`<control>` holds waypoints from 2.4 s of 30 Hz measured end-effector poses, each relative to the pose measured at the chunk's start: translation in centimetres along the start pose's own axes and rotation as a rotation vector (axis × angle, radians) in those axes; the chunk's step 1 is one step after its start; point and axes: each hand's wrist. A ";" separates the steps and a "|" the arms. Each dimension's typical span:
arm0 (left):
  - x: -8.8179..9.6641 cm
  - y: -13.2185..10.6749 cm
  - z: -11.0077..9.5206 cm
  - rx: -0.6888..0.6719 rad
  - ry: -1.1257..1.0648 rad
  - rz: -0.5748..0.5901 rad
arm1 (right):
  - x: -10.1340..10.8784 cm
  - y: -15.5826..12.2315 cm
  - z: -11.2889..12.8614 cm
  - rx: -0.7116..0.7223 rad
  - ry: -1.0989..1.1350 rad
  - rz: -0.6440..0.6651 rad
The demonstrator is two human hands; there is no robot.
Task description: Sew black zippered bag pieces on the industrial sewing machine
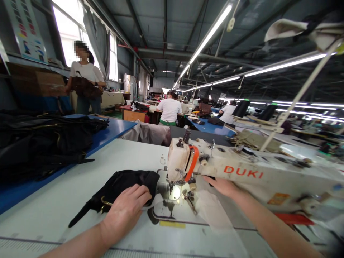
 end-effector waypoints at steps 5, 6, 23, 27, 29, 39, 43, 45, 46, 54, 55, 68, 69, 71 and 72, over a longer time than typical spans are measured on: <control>0.0 -0.2 0.2 -0.015 0.002 -0.003 | 2.3 -7.5 1.6 0.120 0.021 -0.009; 0.0 -0.2 0.2 -0.018 0.004 0.000 | 2.6 -9.4 1.9 0.137 0.024 0.004; -0.4 -0.3 0.4 -0.047 0.032 -0.005 | 0.9 -14.5 1.4 0.290 -0.226 -0.069; -0.3 -0.3 0.4 -0.052 0.026 -0.004 | 0.9 -14.6 1.3 0.276 -0.211 -0.092; -0.3 -0.3 0.4 -0.053 0.030 -0.008 | 1.0 -14.4 1.1 0.269 -0.206 -0.105; -0.1 -0.2 0.2 -0.048 0.036 -0.002 | 1.6 -14.1 2.0 0.310 -0.218 -0.090; -0.2 -0.1 0.3 -0.044 0.040 0.005 | 1.2 -14.2 2.0 0.317 -0.218 -0.093; -0.2 -0.2 0.4 -0.044 0.042 0.007 | 1.0 -14.3 1.9 0.285 -0.207 -0.121; -0.2 -0.2 0.3 -0.045 0.043 0.006 | 0.9 -14.3 1.9 0.261 -0.197 -0.141; -0.5 -0.4 0.5 -0.081 0.056 -0.047 | 1.9 -13.2 1.3 -0.010 -0.076 -0.292; -0.6 -0.4 0.5 -0.084 0.054 -0.052 | 2.0 -12.9 1.1 -0.047 -0.058 -0.305; 0.3 -0.2 -0.3 -0.053 0.019 -0.037 | 1.1 -14.7 10.6 0.413 0.006 -0.298; 0.4 -0.3 -0.3 -0.051 0.020 -0.039 | 0.4 -14.6 12.1 0.517 -0.036 -0.232; 0.4 -0.3 -0.4 -0.055 0.021 -0.048 | -1.5 -14.0 15.0 0.614 -0.134 -0.149; 0.4 -0.3 -0.4 -0.061 0.022 -0.057 | -2.5 -13.6 16.2 0.616 -0.176 -0.118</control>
Point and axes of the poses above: each hand's wrist, its own y-axis towards the middle knuckle, its own x-axis out of the back of the hand, z = x × y, and after that the axes turned 7 degrees about -y, right-handed
